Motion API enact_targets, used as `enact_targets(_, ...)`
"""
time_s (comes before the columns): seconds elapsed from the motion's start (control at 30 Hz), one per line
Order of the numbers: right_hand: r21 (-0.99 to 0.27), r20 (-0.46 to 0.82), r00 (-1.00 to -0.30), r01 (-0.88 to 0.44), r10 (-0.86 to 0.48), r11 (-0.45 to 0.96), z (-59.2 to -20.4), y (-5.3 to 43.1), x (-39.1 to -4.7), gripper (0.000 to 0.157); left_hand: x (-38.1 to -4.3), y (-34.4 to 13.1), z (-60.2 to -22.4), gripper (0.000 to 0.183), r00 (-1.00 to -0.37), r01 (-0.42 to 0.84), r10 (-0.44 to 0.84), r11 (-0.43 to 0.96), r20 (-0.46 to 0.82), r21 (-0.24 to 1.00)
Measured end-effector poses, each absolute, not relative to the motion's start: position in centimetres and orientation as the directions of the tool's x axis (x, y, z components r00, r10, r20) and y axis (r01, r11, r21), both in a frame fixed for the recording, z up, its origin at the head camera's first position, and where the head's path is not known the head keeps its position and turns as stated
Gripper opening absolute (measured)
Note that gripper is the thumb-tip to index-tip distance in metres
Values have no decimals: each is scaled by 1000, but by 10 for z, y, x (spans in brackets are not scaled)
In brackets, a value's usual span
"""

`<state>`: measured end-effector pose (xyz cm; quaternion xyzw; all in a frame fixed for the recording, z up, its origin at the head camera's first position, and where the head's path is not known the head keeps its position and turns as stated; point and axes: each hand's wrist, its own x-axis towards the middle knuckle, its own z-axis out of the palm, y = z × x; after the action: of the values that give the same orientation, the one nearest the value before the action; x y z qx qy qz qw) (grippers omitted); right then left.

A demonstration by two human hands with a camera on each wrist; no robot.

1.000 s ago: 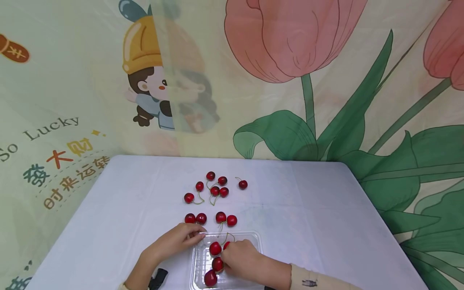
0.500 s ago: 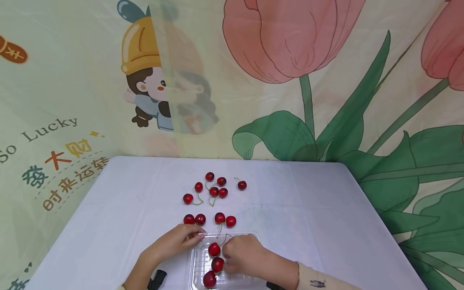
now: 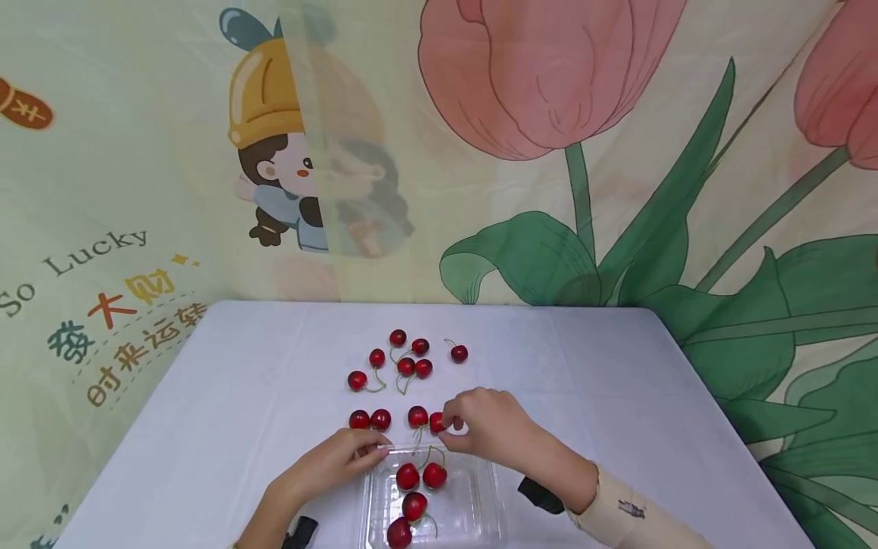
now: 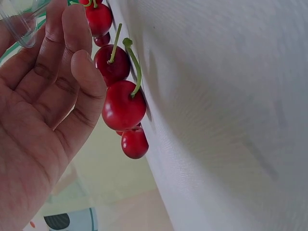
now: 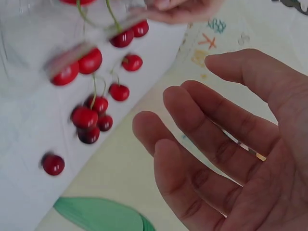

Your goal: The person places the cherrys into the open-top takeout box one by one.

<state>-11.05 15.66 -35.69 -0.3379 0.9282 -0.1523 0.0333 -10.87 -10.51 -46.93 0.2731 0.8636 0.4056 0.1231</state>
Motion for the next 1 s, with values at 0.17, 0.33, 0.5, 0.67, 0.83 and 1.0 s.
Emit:
enact_targets(0.17, -319, 111, -805, -585, -583, 746, -348, 169, -133, 7, -107, -105, -472, 23, -820, 372, 572, 514, 15, 773)
enact_targets(0.33, -355, 118, -857, -509, -502, 784, -347, 180, -155, 7, -107, -104, -473, 24, -823, 370, 568, 519, 13, 771)
enact_targets(0.5, -374, 115, -875, -476, -469, 796, -354, 188, -169, 6, -107, -103, -473, 24, -821, 370, 570, 515, 13, 773)
enact_targets(0.67, -403, 95, -879, -463, -467, 789, -363, 188, -177, 13, -107, -104, -473, 24, -823, 366, 568, 517, 10, 774)
enact_targets(0.83, -419, 39, -882, -441, -470, 793, -372, 181, -181, 23, -107, -105, -471, 24, -827, 364, 562, 521, 10, 772)
enact_targets(1.0, -428, -50, -873, -421, -486, 800, -383, 172, -181, 29, -108, -105, -469, 25, -825, 374, 564, 522, 18, 767)
